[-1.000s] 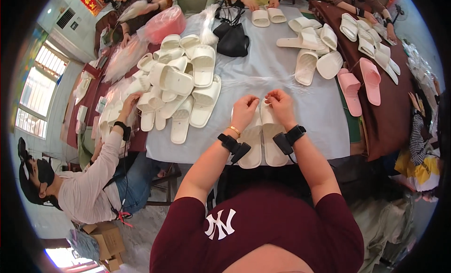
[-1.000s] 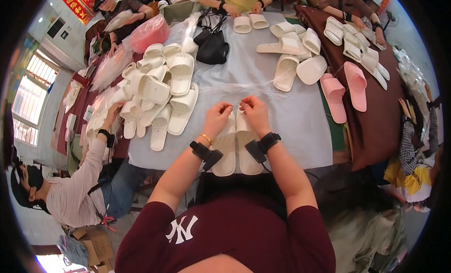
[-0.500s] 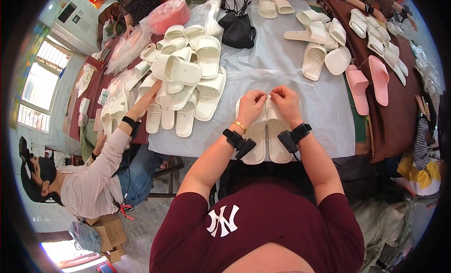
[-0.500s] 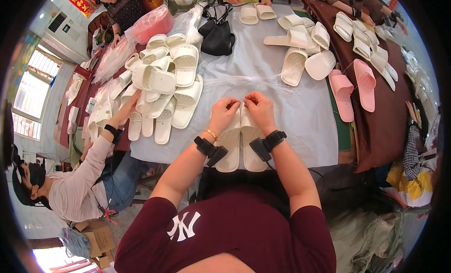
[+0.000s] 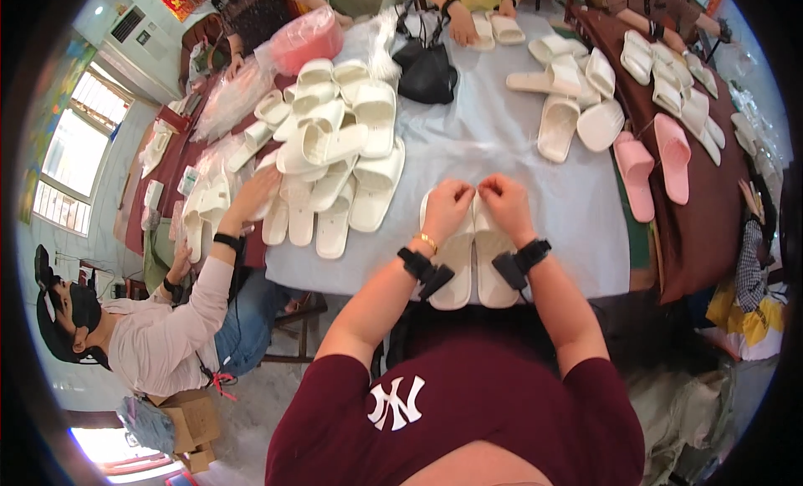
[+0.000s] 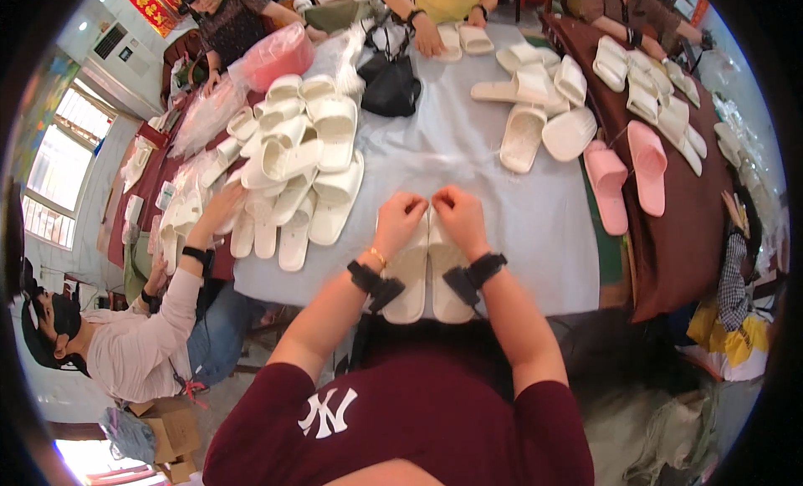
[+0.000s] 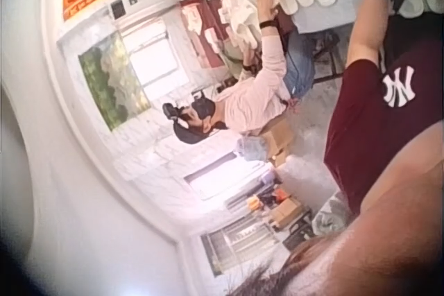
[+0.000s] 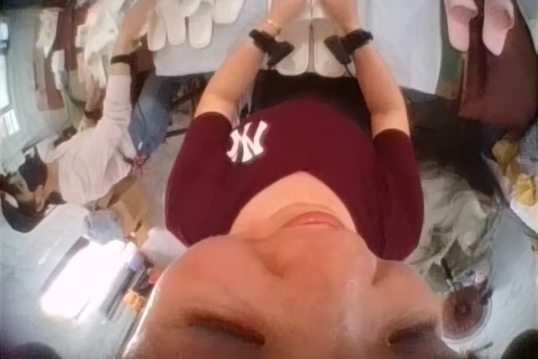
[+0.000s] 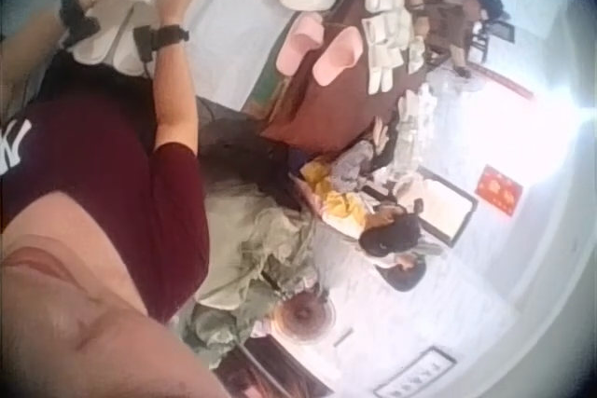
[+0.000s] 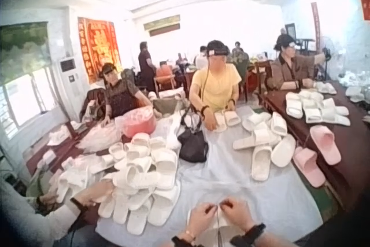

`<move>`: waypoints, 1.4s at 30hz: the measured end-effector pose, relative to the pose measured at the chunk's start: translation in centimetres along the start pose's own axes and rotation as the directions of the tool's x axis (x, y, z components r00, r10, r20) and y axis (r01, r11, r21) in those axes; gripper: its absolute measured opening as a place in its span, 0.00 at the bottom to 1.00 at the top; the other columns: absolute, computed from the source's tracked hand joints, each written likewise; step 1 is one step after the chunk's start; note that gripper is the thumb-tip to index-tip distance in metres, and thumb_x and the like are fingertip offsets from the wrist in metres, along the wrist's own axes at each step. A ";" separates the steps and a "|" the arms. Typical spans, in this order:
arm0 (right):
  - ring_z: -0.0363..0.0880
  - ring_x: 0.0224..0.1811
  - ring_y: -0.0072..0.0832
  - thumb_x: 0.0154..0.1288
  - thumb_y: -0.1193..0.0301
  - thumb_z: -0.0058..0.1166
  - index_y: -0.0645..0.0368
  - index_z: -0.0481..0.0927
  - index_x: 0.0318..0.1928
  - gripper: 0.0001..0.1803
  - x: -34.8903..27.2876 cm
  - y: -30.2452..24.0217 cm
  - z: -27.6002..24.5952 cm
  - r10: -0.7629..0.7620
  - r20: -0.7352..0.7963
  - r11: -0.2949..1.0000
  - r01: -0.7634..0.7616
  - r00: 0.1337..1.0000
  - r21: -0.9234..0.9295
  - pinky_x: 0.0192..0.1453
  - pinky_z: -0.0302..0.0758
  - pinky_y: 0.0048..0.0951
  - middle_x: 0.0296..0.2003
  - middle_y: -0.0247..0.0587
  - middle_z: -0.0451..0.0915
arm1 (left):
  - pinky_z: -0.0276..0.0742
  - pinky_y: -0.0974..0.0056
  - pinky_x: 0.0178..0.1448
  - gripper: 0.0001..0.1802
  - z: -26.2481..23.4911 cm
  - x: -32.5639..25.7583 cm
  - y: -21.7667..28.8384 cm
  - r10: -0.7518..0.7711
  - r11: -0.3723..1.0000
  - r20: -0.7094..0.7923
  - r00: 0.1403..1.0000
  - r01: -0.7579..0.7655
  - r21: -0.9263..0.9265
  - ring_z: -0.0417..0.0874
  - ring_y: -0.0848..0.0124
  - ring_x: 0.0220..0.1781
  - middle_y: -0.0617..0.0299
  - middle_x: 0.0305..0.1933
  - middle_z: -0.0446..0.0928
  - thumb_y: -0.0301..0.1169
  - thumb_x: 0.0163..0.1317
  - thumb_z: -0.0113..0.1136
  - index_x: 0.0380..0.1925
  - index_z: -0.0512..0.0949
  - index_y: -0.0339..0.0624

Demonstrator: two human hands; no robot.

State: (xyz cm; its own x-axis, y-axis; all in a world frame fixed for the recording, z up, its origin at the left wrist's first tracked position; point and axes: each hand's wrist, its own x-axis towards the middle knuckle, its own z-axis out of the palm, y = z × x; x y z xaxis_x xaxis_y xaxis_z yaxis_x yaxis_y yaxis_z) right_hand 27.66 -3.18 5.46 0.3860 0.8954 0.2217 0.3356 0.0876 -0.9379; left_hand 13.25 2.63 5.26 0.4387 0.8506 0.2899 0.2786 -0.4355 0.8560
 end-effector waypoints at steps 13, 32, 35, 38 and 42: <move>0.80 0.32 0.19 0.62 0.76 0.53 0.66 0.78 0.38 0.06 -1.3 1.0 0.6 0.072 -0.003 0.977 -0.070 0.997 0.204 0.36 0.75 0.22 0.29 0.38 0.83 | 0.74 0.66 0.35 0.09 0.3 -1.0 -0.7 -0.035 0.997 0.016 0.999 0.036 -0.068 0.79 0.67 0.29 0.54 0.29 0.78 0.31 0.58 0.62 0.32 0.81 0.35; 0.76 0.27 0.20 0.58 0.73 0.55 0.65 0.79 0.35 0.08 -0.5 1.1 0.4 -0.038 0.158 0.997 0.047 0.987 -0.055 0.33 0.74 0.24 0.25 0.40 0.81 | 0.73 0.67 0.34 0.06 0.4 -0.8 -2.1 -0.010 0.998 0.041 0.999 0.013 -0.059 0.77 0.71 0.28 0.57 0.28 0.77 0.27 0.57 0.62 0.31 0.80 0.35; 0.77 0.27 0.20 0.58 0.72 0.55 0.65 0.79 0.35 0.08 -0.6 1.1 0.5 -0.051 0.151 0.996 0.061 0.987 -0.063 0.33 0.75 0.25 0.25 0.41 0.81 | 0.73 0.68 0.34 0.06 0.2 -1.0 -1.9 -0.018 0.998 0.051 0.999 0.021 -0.062 0.77 0.71 0.29 0.57 0.28 0.77 0.27 0.57 0.62 0.31 0.80 0.34; 0.76 0.27 0.21 0.59 0.73 0.55 0.65 0.79 0.34 0.07 -1.0 1.0 0.7 -0.047 0.129 0.998 0.052 0.991 -0.038 0.32 0.74 0.24 0.26 0.39 0.81 | 0.73 0.67 0.35 0.07 0.3 -1.3 -2.1 -0.045 0.995 0.043 0.998 0.049 -0.086 0.78 0.71 0.30 0.57 0.29 0.77 0.28 0.58 0.62 0.32 0.80 0.34; 0.77 0.27 0.20 0.62 0.73 0.54 0.64 0.79 0.35 0.06 -1.2 2.0 0.5 0.032 0.125 0.998 -0.039 0.992 0.053 0.32 0.73 0.23 0.27 0.36 0.82 | 0.74 0.65 0.35 0.07 0.6 -1.6 -0.1 0.012 0.995 -0.064 0.998 -0.018 -0.093 0.78 0.66 0.29 0.55 0.29 0.77 0.29 0.57 0.62 0.31 0.81 0.35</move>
State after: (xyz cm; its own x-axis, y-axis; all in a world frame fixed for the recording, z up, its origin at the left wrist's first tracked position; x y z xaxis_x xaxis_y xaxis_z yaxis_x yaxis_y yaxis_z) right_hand 27.48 -3.87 3.15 0.2860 0.9453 0.1567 0.2742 0.0760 -0.9587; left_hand 12.99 1.13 4.42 0.3867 0.8624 0.3267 0.1897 -0.4211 0.8870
